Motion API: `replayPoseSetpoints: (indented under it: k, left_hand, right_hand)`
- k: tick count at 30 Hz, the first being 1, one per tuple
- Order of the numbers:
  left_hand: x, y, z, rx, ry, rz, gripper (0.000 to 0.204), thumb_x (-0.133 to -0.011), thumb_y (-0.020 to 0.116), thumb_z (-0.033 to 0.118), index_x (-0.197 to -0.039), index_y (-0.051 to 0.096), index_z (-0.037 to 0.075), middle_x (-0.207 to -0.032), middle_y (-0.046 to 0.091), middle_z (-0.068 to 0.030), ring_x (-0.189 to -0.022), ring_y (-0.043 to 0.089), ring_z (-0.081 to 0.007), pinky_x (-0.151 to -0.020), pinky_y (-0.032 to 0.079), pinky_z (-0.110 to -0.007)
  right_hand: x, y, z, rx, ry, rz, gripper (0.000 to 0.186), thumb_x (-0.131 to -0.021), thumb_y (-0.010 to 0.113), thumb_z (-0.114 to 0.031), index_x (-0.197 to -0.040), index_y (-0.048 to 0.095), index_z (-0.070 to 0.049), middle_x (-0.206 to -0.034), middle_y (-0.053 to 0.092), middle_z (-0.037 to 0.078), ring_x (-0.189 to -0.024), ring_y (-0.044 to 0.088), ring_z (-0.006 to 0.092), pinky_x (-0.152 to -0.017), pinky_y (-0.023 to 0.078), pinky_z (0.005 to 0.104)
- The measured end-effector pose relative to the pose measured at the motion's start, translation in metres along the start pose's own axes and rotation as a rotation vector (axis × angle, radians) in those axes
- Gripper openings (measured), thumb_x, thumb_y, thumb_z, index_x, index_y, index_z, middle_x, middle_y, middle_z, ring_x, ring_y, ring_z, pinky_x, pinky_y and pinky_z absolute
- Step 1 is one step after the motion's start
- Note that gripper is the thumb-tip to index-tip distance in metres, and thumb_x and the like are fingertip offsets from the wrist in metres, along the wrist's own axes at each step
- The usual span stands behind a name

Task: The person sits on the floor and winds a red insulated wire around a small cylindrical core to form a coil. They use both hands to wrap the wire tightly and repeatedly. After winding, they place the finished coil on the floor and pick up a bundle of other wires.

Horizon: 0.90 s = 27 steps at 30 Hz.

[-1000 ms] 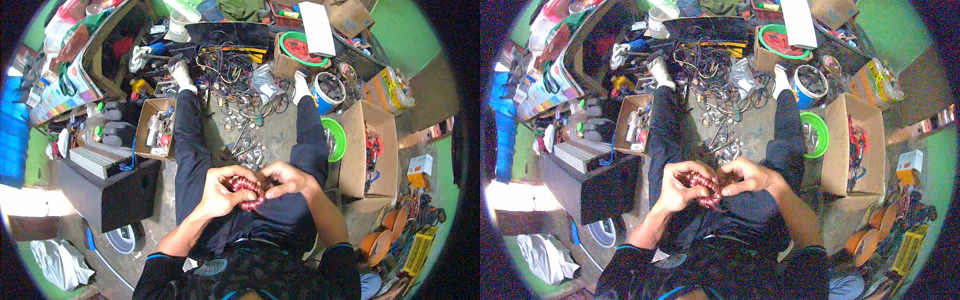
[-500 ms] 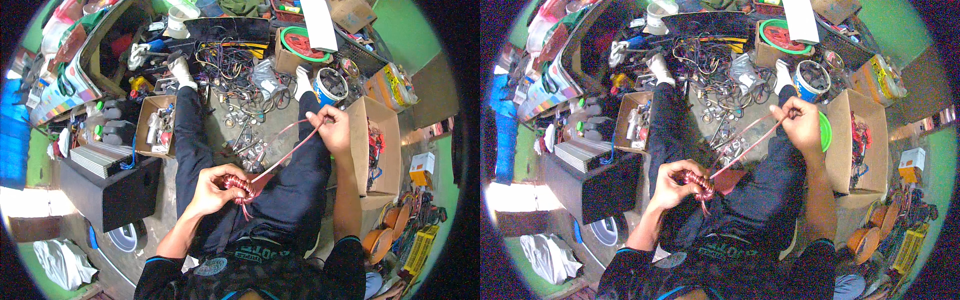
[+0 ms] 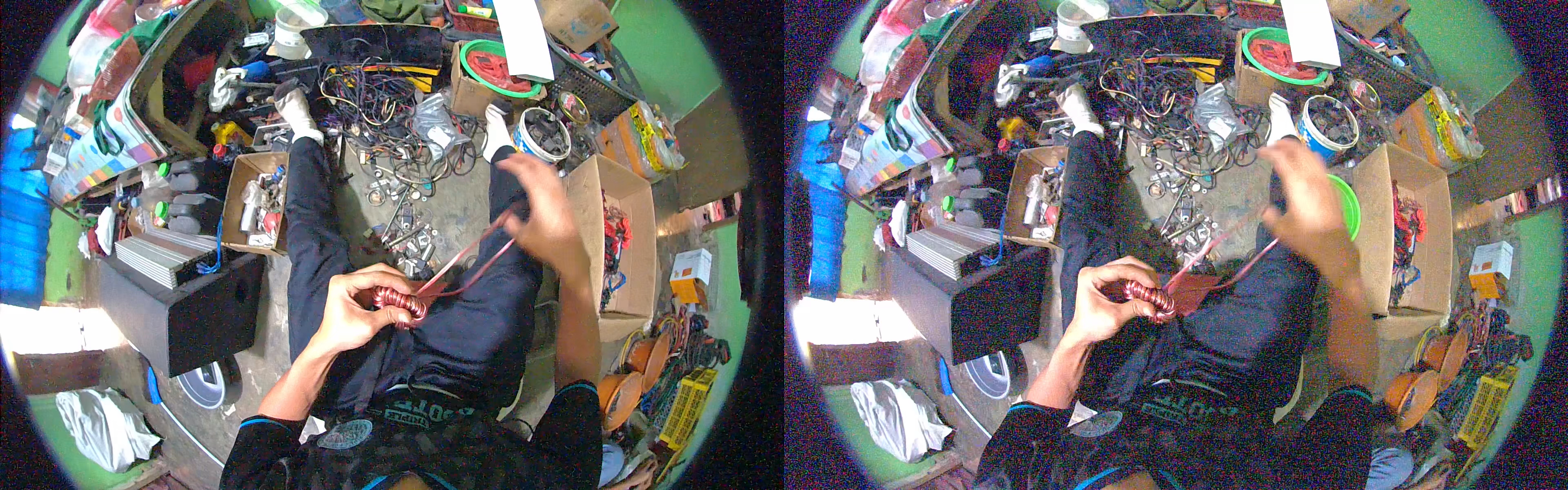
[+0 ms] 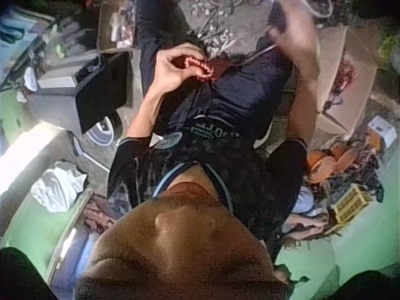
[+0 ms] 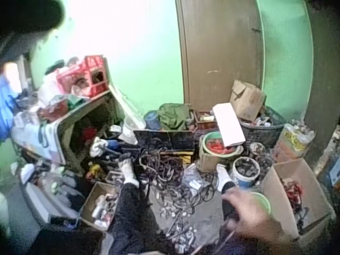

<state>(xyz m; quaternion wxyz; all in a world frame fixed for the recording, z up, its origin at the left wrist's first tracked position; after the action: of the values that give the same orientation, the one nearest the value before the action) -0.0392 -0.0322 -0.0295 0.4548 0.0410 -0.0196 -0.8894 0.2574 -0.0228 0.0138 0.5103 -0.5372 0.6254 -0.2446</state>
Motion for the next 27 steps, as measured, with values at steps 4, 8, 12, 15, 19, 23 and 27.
replayPoseSetpoints:
  k: [4, 8, 12, 15, 19, 23, 27]
  left_hand:
    - [-0.004, 0.003, 0.000, -0.109, 0.039, 0.003, 0.034, -0.060, 0.086, -0.001, -0.091, 0.073, 0.003, -0.100, 0.064, -0.0076, -0.092, 0.061, -0.0164, -0.080, 0.049, -0.029]
    - [-0.006, 0.002, 0.008, -0.176, 0.092, 0.016, 0.038, -0.059, 0.086, 0.001, -0.095, 0.074, 0.005, -0.100, 0.063, -0.0069, -0.092, 0.060, -0.0158, -0.080, 0.049, -0.028]
    - [-0.005, -0.001, 0.001, -0.085, 0.022, 0.024, 0.043, -0.062, 0.084, -0.001, -0.103, 0.073, 0.004, -0.099, 0.065, -0.0083, -0.092, 0.061, -0.0155, -0.080, 0.050, -0.028]
    - [-0.003, 0.004, 0.000, -0.077, 0.050, -0.006, 0.043, -0.066, 0.080, -0.002, -0.108, 0.071, 0.002, -0.099, 0.066, -0.0097, -0.092, 0.061, -0.0162, -0.081, 0.049, -0.029]
    - [0.000, 0.005, -0.003, -0.083, 0.042, -0.004, 0.037, -0.074, 0.075, -0.004, -0.109, 0.069, 0.000, -0.101, 0.066, -0.0108, -0.092, 0.061, -0.0174, -0.084, 0.049, -0.029]
    - [0.000, 0.008, -0.004, -0.042, -0.020, 0.049, 0.029, -0.076, 0.073, -0.004, -0.104, 0.066, -0.002, -0.095, 0.067, -0.0089, -0.085, 0.063, -0.0145, -0.077, 0.051, -0.027]
    - [0.001, 0.016, -0.006, -0.077, -0.097, 0.170, 0.026, -0.077, 0.074, -0.002, -0.101, 0.063, -0.002, -0.087, 0.068, -0.0056, -0.078, 0.064, -0.0111, -0.070, 0.052, -0.025]
  right_hand:
    - [0.011, 0.019, -0.056, -0.433, -0.278, -0.308, 0.052, -0.071, 0.072, -0.012, -0.119, 0.056, 0.000, -0.124, 0.056, 0.020, -0.116, 0.054, 0.0350, -0.100, 0.042, 0.0416]
    - [0.010, 0.030, -0.063, -0.820, 0.020, -0.886, 0.021, -0.085, 0.065, -0.019, -0.097, 0.066, -0.002, -0.089, 0.068, 0.016, -0.087, 0.067, 0.0320, -0.078, 0.051, 0.0411]
    - [0.001, 0.031, -0.070, -0.714, -0.056, -0.602, 0.014, -0.081, 0.063, -0.018, -0.082, 0.068, -0.005, -0.076, 0.066, 0.012, -0.075, 0.064, 0.0335, -0.068, 0.050, 0.0426]
    - [-0.002, 0.033, -0.074, -0.472, -0.248, -0.465, 0.010, -0.075, 0.063, -0.014, -0.079, 0.066, -0.005, -0.076, 0.063, 0.011, -0.079, 0.062, 0.0314, -0.069, 0.049, 0.0435]
    - [-0.001, 0.030, -0.081, -0.422, -0.271, -0.459, 0.012, -0.071, 0.064, -0.016, -0.076, 0.065, -0.005, -0.076, 0.061, 0.009, -0.083, 0.059, 0.0295, -0.071, 0.048, 0.0442]
    - [0.004, 0.023, -0.090, -0.313, -0.245, -0.434, 0.016, -0.069, 0.066, -0.018, -0.076, 0.064, -0.004, -0.079, 0.061, 0.010, -0.085, 0.059, 0.0291, -0.073, 0.048, 0.0438]
    - [0.009, 0.018, -0.099, -0.203, -0.220, -0.385, 0.017, -0.067, 0.067, -0.017, -0.078, 0.063, -0.004, -0.081, 0.060, 0.011, -0.088, 0.058, 0.0291, -0.076, 0.048, 0.0429]
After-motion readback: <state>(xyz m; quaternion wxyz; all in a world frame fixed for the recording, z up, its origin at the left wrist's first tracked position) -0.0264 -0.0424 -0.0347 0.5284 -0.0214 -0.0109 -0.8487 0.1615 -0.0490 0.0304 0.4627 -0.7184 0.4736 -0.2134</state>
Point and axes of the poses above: each hand's wrist, its own x-axis away from the middle knuckle, its own y-axis out of the palm, z = x × y, the point moved 1 cm from there along -x, towards the middle knuckle
